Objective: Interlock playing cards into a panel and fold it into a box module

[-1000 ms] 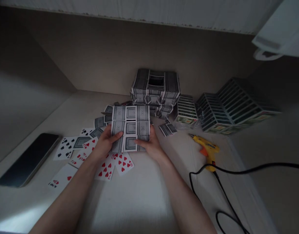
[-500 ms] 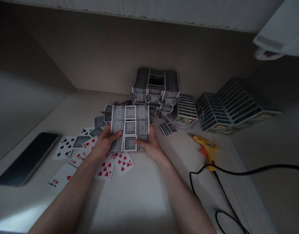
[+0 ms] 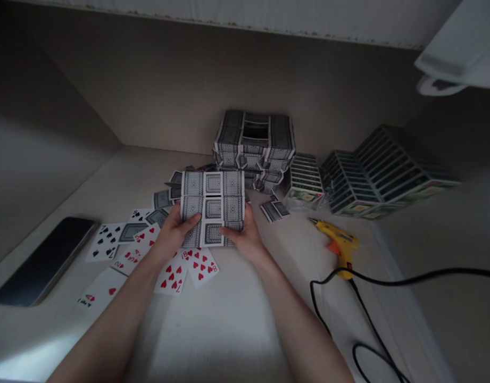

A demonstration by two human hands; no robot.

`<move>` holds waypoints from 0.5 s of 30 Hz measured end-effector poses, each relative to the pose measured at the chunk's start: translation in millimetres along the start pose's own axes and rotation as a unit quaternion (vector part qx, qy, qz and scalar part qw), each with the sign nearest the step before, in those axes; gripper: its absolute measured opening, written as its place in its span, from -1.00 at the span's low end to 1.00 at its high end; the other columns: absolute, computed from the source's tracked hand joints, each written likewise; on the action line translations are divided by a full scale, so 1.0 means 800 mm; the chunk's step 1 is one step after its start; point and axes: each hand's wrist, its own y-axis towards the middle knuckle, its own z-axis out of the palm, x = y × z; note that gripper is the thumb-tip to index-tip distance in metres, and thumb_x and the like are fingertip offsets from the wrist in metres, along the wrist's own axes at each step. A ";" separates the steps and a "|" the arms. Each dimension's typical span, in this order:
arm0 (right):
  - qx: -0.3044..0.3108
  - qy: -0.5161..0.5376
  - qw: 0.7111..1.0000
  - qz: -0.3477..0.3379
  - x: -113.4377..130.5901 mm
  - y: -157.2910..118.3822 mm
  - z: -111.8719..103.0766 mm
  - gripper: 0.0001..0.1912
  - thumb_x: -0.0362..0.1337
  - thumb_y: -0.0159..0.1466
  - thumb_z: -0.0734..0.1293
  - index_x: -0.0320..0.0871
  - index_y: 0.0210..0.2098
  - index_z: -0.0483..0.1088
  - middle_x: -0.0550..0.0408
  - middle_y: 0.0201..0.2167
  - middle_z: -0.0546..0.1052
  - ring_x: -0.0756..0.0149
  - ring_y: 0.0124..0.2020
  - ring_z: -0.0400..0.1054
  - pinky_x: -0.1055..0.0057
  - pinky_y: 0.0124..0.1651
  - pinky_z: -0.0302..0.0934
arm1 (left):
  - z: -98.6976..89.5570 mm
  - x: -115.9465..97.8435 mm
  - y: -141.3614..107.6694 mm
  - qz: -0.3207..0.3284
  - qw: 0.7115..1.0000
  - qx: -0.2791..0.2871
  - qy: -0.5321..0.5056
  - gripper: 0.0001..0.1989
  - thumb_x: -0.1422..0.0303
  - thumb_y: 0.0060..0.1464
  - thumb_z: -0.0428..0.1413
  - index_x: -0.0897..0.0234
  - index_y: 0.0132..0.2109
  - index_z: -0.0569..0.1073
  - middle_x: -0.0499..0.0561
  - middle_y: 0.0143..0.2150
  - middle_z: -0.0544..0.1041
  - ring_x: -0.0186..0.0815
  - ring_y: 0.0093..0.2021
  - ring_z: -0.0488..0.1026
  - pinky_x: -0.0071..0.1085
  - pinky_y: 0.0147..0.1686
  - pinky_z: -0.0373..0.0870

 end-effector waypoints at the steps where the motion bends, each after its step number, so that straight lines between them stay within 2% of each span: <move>1: -0.001 0.000 1.000 0.001 0.000 0.000 0.000 -0.24 -0.28 -0.11 0.49 -0.01 0.05 0.16 0.10 -0.03 0.41 0.22 0.00 0.30 0.19 0.11 0.15 | -0.001 0.002 0.000 0.013 1.000 -0.001 0.017 -0.56 0.27 -0.02 0.16 0.26 0.02 0.30 0.10 0.02 0.43 -0.17 0.04 0.35 -0.19 0.08 0.21; 5: -0.002 -0.005 1.000 0.004 0.003 0.000 0.000 -0.28 -0.26 -0.12 0.49 -0.01 0.00 0.19 0.11 -0.07 0.43 0.22 -0.03 0.31 0.19 0.08 0.18 | -0.001 0.006 0.000 0.048 0.998 -0.012 0.038 -0.60 0.28 0.00 0.15 0.24 0.00 0.30 0.08 0.00 0.44 -0.20 0.02 0.36 -0.23 0.07 0.22; 15: 0.006 -0.006 1.000 0.009 0.005 0.000 -0.001 -0.32 -0.25 -0.11 0.49 -0.01 -0.02 0.19 0.12 -0.07 0.44 0.22 -0.02 0.32 0.19 0.08 0.17 | 0.003 0.006 -0.003 0.038 0.999 -0.019 0.017 -0.59 0.27 -0.01 0.15 0.22 0.01 0.31 0.06 0.03 0.43 -0.21 0.07 0.33 -0.24 0.11 0.19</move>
